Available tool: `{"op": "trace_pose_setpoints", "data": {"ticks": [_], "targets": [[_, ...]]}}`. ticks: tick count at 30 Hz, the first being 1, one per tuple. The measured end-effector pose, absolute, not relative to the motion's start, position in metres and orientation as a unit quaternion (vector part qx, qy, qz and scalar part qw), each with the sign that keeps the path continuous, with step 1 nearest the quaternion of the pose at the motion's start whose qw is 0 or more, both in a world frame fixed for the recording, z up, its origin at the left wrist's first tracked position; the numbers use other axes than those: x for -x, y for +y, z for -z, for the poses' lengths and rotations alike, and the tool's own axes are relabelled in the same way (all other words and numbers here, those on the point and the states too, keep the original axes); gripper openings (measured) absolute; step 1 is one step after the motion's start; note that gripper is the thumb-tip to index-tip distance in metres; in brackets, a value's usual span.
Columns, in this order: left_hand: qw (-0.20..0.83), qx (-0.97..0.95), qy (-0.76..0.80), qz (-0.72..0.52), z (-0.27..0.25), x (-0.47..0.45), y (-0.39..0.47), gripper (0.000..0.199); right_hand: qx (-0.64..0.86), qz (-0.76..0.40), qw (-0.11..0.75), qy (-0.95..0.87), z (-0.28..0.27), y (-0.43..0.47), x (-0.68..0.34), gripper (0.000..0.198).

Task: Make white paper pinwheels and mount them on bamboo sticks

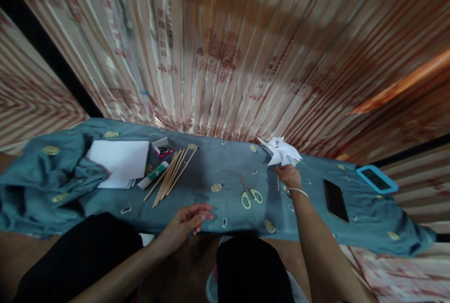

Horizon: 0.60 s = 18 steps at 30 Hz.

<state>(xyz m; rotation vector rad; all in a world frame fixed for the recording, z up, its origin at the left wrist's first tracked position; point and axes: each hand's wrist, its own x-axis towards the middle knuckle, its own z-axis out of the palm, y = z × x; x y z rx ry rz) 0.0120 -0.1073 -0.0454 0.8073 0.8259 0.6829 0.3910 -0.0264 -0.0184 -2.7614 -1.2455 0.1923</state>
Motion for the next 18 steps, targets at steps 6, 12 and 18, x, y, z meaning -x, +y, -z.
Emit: {"op": "trace_pose_setpoints", "data": {"ticks": [6,12,18], "targets": [[0.786,-0.373,0.385,-0.306,0.047,-0.011,-0.107,0.070,0.917,-0.054,0.018,-0.395,0.033,-0.021,-0.396,0.033],[0.788,-0.372,0.383,-0.307,0.048,-0.011,-0.109,0.067,0.920,-0.057,0.006,-0.388,0.035,-0.019,-0.395,0.037],[0.790,-0.355,0.384,-0.319,0.053,-0.013,-0.113,0.060,0.919,-0.058,-0.002,-0.391,0.033,-0.028,-0.394,0.035]]}}
